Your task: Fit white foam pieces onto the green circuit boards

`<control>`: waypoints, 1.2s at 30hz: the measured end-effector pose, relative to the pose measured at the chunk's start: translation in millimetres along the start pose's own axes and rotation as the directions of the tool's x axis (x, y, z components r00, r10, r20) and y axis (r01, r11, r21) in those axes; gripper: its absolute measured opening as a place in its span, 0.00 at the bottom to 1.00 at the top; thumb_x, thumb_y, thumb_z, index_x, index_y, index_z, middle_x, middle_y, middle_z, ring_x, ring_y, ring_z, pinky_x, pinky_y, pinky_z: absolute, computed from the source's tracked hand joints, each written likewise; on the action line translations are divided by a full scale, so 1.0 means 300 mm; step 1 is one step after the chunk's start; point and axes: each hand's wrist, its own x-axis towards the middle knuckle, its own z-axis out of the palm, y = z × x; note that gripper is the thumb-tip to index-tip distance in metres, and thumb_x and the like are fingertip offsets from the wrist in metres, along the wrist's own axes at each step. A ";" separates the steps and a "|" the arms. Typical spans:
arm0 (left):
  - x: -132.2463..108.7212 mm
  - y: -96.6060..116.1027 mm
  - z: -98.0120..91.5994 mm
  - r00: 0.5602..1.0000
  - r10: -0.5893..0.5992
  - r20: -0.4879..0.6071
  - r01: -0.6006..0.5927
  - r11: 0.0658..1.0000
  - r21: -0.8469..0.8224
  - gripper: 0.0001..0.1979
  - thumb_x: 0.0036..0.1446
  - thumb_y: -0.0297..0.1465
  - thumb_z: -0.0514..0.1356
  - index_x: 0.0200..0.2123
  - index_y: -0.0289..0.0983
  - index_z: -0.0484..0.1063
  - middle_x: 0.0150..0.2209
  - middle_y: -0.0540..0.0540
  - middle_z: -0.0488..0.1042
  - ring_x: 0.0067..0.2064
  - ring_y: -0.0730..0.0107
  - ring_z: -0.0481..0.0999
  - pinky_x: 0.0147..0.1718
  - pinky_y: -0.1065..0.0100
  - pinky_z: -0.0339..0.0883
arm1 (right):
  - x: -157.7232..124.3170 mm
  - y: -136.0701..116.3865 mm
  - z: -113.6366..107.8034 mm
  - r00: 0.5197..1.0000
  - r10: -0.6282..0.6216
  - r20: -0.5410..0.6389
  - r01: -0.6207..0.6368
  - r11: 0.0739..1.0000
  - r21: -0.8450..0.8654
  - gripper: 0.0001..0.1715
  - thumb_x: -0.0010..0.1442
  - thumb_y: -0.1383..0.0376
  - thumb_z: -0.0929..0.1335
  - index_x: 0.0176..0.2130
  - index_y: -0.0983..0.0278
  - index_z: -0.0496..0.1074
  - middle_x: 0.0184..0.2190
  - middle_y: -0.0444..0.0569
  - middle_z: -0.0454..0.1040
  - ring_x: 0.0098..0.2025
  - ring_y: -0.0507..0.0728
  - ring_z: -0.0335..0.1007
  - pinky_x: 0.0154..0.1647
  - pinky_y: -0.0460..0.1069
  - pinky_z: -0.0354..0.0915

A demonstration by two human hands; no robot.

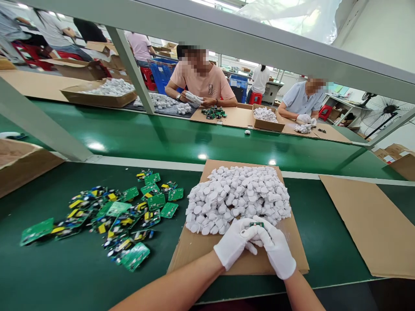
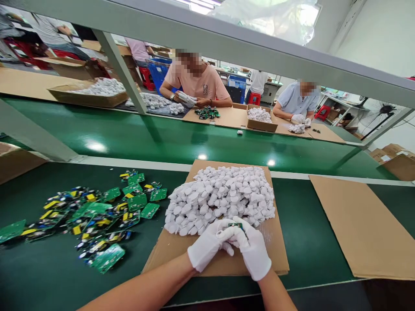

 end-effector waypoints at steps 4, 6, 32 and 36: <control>-0.004 -0.006 -0.004 0.992 0.060 0.109 -0.057 0.998 -0.025 0.18 0.51 0.44 0.58 0.34 0.33 0.69 0.30 0.44 0.71 0.32 0.69 0.72 0.24 0.72 0.68 | -0.006 -0.016 -0.001 0.999 -0.025 -0.029 0.026 1.000 0.005 0.24 0.61 0.53 0.60 0.52 0.60 0.68 0.48 0.49 0.73 0.51 0.59 0.67 0.52 0.51 0.64; -0.004 -0.002 -0.003 0.986 0.067 0.154 -0.071 0.997 0.018 0.16 0.50 0.41 0.61 0.34 0.33 0.69 0.28 0.45 0.70 0.31 0.71 0.70 0.22 0.74 0.66 | -0.016 -0.018 -0.008 0.999 -0.027 -0.037 0.026 0.999 -0.023 0.24 0.61 0.54 0.61 0.52 0.60 0.68 0.46 0.49 0.75 0.48 0.58 0.69 0.48 0.50 0.66; 0.213 0.553 -0.557 0.733 0.496 -0.465 0.084 0.612 0.786 0.29 0.50 0.36 0.61 0.51 0.25 0.61 0.37 0.38 0.76 0.40 0.65 0.75 0.42 0.65 0.66 | 0.041 0.164 -0.076 0.869 -0.491 -0.060 0.197 0.454 -0.869 0.11 0.59 0.62 0.63 0.41 0.61 0.71 0.39 0.52 0.70 0.36 0.57 0.71 0.32 0.48 0.66; 0.285 0.554 -0.677 0.691 0.507 -0.514 0.261 0.489 0.832 0.23 0.54 0.36 0.58 0.50 0.30 0.64 0.47 0.37 0.71 0.47 0.62 0.72 0.47 0.59 0.64 | 0.054 0.222 -0.080 0.780 -0.625 -0.030 0.307 0.423 -0.852 0.09 0.59 0.62 0.64 0.39 0.61 0.70 0.40 0.52 0.73 0.37 0.57 0.72 0.36 0.49 0.67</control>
